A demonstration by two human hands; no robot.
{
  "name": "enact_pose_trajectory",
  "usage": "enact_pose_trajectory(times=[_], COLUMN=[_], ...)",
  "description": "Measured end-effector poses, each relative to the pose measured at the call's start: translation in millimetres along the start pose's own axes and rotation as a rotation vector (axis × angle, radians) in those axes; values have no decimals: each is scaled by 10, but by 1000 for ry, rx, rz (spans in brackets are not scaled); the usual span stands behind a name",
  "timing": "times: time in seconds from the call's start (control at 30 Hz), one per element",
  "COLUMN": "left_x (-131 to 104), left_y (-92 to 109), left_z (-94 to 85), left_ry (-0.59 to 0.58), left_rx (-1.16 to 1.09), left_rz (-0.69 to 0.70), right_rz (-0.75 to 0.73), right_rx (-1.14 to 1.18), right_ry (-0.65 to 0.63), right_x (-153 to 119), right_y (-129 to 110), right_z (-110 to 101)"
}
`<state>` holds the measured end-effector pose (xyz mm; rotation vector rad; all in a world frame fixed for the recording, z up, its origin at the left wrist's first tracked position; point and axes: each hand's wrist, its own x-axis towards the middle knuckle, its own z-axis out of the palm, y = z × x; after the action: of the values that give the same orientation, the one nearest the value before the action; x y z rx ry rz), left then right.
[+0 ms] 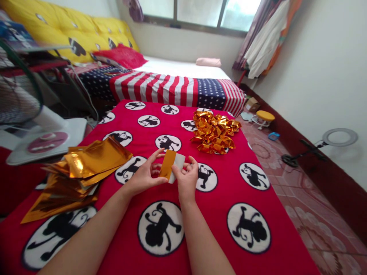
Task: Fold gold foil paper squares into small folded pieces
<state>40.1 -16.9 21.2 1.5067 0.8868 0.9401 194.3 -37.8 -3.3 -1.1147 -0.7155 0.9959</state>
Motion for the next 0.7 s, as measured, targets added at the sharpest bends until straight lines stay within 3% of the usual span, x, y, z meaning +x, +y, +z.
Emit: enact_pose_trajectory(times=[0.2, 0.37, 0.5, 0.7], left_x=[24, 48, 27, 48], left_y=[-67, -78, -50, -93], left_z=[9, -7, 41, 30], left_ry=[54, 51, 3, 88], left_rx=[68, 74, 50, -25], left_rz=[35, 66, 1, -88], right_rz=[-96, -114, -84, -50], right_rx=[-70, -88, -61, 1], right_ry=[60, 13, 21, -33], right_x=[-19, -28, -49, -96], right_y=[-24, -40, -23, -40], right_z=[17, 21, 25, 43])
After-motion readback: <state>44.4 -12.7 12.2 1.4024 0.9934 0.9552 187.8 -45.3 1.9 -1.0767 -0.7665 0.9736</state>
